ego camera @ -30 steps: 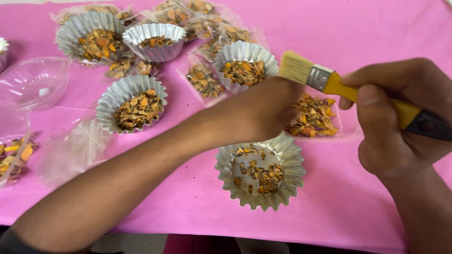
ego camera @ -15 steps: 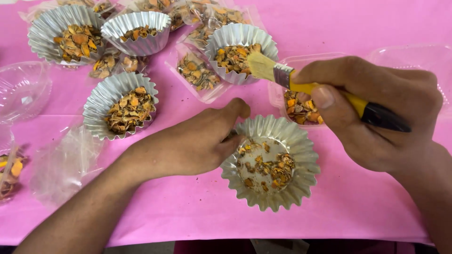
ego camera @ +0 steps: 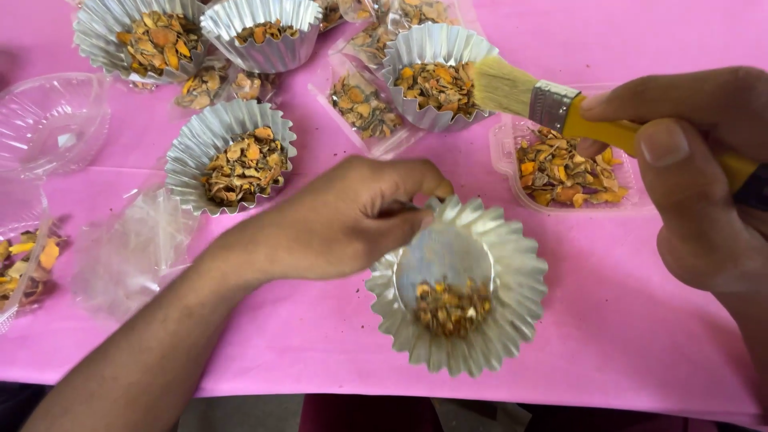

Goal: The person uses a small brush to sweep loose dried plant debris from a silver fluted metal cup into a clear plastic container. The person holds the cup in the left hand and sweeps with the right hand, repeating the motion across the cup's interior.

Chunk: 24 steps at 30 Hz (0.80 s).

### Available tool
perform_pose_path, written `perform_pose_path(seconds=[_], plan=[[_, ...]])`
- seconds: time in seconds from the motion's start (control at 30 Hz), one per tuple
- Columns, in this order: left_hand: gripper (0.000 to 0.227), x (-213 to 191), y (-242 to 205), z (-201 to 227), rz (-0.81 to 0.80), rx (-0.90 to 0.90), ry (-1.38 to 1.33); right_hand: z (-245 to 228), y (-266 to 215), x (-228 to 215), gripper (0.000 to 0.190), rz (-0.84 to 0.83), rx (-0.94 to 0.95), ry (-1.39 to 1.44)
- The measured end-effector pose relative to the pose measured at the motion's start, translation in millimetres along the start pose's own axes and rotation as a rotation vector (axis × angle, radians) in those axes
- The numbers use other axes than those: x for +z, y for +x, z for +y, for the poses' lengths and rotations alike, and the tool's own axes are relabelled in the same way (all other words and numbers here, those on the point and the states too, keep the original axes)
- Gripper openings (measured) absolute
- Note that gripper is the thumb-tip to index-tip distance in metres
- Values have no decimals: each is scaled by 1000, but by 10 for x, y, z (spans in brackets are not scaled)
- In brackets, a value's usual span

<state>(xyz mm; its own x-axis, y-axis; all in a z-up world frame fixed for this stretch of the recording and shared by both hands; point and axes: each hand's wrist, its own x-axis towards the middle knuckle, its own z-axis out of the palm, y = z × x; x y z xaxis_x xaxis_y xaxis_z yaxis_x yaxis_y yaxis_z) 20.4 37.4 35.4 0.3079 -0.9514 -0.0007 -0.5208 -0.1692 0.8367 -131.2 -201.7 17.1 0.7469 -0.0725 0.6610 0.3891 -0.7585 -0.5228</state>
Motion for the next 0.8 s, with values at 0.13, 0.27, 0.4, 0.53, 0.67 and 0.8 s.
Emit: perform_pose_path(seconds=[0.13, 0.27, 0.4, 0.53, 0.67, 0.8], plan=[[28, 89, 45, 24, -62, -99, 195, 98, 11, 20, 43, -10, -25, -5], [34, 178, 36, -77, 7, 49, 315, 55, -22, -8, 46, -43, 45, -62], [9, 220, 0, 55, -107, 98, 245, 127, -43, -15, 54, -76, -22, 2], [13, 278, -9, 21, -293, 182, 226, 131, -74, -53, 61, -139, 43, -62], [20, 349, -7, 99, -350, 143, 292, 193, -96, 22, 52, -108, -8, -23], [19, 404, 0, 95, -394, 175, 427, 201, -103, 3, 56, -125, 40, -69]])
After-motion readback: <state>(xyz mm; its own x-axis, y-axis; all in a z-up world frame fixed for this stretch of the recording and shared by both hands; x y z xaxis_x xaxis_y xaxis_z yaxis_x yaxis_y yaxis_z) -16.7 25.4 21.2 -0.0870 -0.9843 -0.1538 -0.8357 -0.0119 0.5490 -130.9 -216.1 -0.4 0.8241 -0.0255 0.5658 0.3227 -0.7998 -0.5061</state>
